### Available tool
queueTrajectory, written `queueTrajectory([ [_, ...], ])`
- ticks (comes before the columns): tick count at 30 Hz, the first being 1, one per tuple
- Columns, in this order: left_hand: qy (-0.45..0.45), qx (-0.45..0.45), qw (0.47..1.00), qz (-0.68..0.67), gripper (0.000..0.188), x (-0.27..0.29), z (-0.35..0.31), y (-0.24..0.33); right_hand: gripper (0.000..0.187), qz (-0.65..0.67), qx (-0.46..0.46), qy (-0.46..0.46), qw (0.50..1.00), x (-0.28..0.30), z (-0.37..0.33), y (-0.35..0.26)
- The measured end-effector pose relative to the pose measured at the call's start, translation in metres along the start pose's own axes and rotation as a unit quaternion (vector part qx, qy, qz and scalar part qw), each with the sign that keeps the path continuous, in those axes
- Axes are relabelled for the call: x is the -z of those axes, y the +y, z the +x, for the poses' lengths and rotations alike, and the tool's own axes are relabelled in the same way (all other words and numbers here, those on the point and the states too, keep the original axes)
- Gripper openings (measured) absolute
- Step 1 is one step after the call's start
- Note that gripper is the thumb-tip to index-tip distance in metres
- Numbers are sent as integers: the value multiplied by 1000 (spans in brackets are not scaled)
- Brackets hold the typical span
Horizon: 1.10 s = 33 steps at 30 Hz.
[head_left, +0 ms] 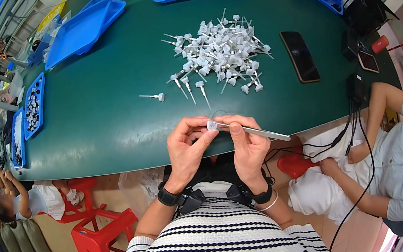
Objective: The person uses tweezers to pick up small white plastic components from a pile on a green table and inserts a thin metal pin into each one. The person handles the parts one at a time and places the assembled units back onto the table.
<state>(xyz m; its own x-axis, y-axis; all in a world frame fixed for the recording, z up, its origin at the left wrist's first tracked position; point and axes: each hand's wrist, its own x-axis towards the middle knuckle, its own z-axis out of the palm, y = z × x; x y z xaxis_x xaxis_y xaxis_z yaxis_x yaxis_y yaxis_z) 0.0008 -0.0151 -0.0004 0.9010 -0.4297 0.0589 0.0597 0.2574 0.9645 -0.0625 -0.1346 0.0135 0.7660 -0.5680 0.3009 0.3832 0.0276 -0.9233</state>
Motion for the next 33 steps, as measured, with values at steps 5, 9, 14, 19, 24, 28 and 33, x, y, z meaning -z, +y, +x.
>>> queueTrajectory([
  [5,0,0,1000,-6,24,-3,-1,1,23,7,-1,5,1000,-1,2,-2],
  [9,-1,-1,1000,-9,24,-2,-1,0,22,-3,6,2,1000,-1,2,-2],
  [14,-1,4,1000,-10,24,-3,-1,1,21,0,9,5,1000,0,1,0],
  [19,-1,1,1000,-17,23,-3,-1,-1,19,-21,15,7,1000,1,0,1],
  [24,0,10,1000,-17,23,-5,-2,0,18,-73,34,-3,997,4,2,0],
  [28,0,29,999,-23,23,-5,-3,2,18,-71,34,-5,997,4,2,-2],
  [33,-2,17,1000,-24,22,-5,-4,0,18,-77,34,-7,996,5,2,-2],
])
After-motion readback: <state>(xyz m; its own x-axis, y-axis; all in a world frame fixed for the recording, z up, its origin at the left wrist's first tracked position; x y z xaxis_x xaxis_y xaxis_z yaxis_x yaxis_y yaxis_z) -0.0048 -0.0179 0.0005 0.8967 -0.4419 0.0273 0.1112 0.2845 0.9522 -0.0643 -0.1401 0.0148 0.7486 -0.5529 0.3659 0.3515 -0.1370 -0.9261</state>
